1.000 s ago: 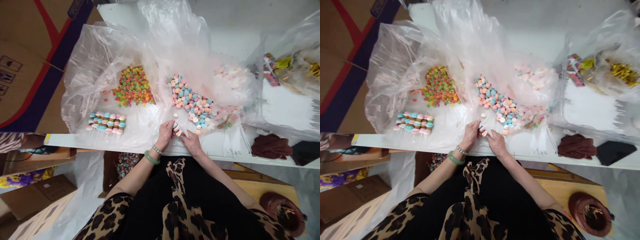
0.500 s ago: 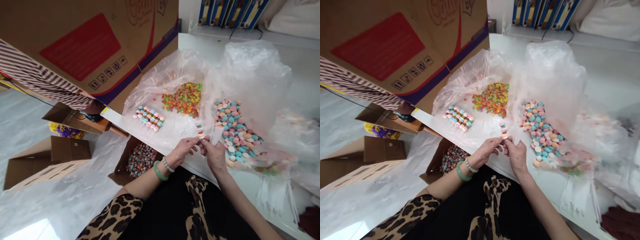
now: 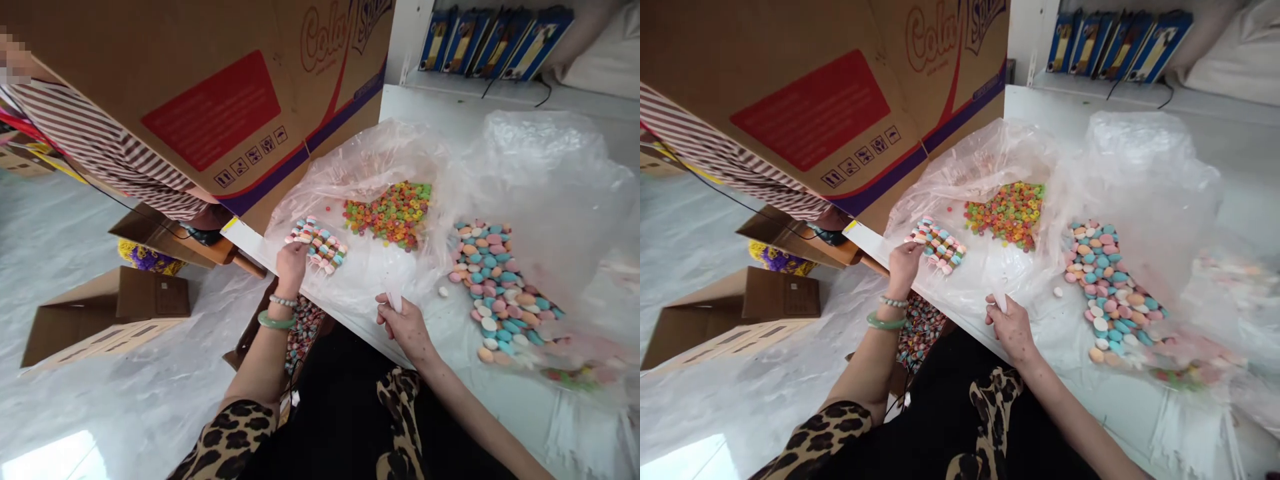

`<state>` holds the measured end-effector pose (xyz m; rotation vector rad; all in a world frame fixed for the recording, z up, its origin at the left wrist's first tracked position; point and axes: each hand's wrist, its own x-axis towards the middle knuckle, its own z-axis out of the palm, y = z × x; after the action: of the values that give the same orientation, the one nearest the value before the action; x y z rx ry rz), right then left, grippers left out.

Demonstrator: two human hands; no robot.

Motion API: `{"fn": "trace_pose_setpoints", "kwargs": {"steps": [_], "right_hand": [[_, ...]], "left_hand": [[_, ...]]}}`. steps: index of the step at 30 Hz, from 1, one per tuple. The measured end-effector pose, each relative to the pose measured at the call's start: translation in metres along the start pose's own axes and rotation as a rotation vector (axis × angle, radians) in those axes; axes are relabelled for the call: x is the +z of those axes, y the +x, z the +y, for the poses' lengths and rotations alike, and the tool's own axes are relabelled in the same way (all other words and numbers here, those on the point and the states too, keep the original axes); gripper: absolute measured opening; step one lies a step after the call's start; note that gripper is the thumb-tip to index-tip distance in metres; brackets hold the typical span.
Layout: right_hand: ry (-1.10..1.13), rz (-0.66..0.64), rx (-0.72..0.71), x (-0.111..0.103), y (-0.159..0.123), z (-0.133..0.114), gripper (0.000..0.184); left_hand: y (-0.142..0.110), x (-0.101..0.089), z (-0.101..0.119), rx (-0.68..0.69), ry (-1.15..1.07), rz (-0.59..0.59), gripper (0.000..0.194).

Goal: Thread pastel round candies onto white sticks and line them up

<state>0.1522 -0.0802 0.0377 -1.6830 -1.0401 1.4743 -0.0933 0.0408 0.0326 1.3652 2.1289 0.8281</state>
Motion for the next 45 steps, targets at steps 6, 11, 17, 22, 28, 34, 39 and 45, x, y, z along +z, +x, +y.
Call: {"fn": "trace_pose_setpoints", "kwargs": {"steps": [6, 11, 17, 22, 28, 34, 39, 45], "right_hand": [[0.017, -0.005, 0.043, -0.016, -0.008, 0.004, 0.016], [0.056, -0.138, 0.002, -0.025, -0.012, -0.003, 0.012], [0.123, -0.239, 0.029, -0.059, -0.024, 0.010, 0.020], [0.371, -0.152, 0.059, -0.098, -0.043, 0.034, 0.031], [0.472, -0.051, 0.099, -0.122, -0.060, 0.053, 0.036], [0.557, -0.031, 0.106, -0.129, -0.063, 0.067, 0.037], [0.626, 0.149, 0.041, -0.144, -0.066, 0.073, 0.036], [0.559, -0.014, 0.058, -0.140, -0.075, 0.074, 0.030]], "left_hand": [[-0.008, -0.006, 0.006, 0.221, 0.411, 0.184, 0.033], [-0.092, 0.039, 0.045, 0.155, -0.395, -0.633, 0.024], [-0.147, 0.085, 0.077, 0.063, -0.664, -0.973, 0.024], [-0.163, 0.101, 0.095, 0.136, -0.609, -1.001, 0.034], [-0.191, 0.121, 0.120, 0.120, -0.595, -1.078, 0.028], [-0.204, 0.141, 0.124, 0.126, -0.559, -1.112, 0.032], [-0.205, 0.148, 0.126, 0.110, -0.488, -1.062, 0.036], [-0.215, 0.152, 0.143, 0.252, -0.413, -1.167, 0.038]]}}
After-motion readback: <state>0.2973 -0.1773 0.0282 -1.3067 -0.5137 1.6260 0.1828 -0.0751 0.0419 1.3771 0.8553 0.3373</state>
